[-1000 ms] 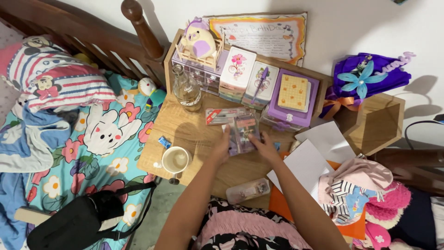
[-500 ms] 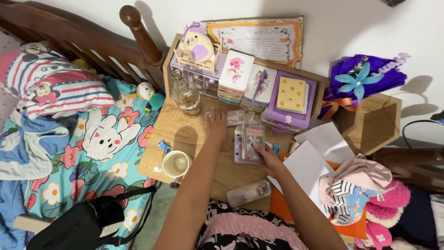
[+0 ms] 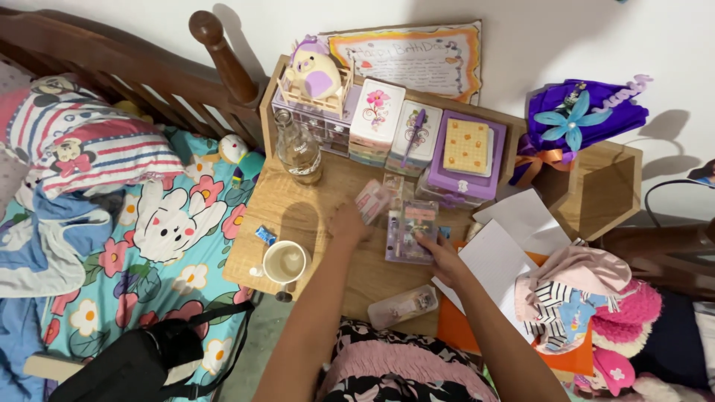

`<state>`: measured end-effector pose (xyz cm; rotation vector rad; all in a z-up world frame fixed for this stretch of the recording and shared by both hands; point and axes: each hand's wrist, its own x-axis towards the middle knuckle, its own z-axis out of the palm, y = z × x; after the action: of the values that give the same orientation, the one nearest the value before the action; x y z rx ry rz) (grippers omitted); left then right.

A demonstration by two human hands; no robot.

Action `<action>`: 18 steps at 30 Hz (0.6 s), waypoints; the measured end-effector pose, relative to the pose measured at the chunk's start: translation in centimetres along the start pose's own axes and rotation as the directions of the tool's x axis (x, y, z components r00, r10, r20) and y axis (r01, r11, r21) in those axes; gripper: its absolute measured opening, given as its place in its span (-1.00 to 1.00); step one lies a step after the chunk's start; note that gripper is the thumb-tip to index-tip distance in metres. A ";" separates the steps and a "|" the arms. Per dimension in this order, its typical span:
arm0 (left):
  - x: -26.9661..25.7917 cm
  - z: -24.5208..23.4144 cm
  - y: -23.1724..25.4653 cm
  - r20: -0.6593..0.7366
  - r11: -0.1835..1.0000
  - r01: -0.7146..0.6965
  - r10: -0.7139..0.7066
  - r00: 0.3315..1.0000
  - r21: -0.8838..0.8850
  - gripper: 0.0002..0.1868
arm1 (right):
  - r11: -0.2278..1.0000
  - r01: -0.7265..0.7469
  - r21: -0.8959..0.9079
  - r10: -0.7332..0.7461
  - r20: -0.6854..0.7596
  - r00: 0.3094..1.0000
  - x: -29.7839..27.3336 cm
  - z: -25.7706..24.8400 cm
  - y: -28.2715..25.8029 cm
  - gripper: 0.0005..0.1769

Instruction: Organizing books, papers, and clothes on a desk and bed in a bedroom.

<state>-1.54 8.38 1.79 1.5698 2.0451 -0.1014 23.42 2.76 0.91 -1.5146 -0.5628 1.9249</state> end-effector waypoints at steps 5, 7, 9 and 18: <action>-2.7 2.2 0.4 -0.142 0.852 -0.105 0.036 0.989 -0.512 -0.03 | 0.998 0.065 -0.007 -0.066 -0.041 0.997 0.2 -0.4 0.8 0.05; -4.2 2.1 0.9 -0.174 0.739 -0.181 0.088 0.981 -0.649 -0.07 | 0.996 0.086 -0.030 -0.088 -0.072 0.993 0.3 0.1 1.2 0.04; -5.6 1.9 1.7 -0.126 0.760 -0.196 0.150 0.981 -0.620 -0.06 | 0.991 0.132 0.018 -0.129 -0.114 0.985 0.2 1.1 1.3 0.07; -2.7 5.7 0.3 -0.195 0.485 -0.296 0.248 0.949 -0.823 0.01 | 0.977 0.106 0.184 -0.114 0.033 0.993 -0.6 -0.1 0.6 -0.24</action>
<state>1.31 3.94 -1.71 1.1834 1.4186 0.9471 23.52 1.89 0.90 -1.3031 -0.4649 1.8730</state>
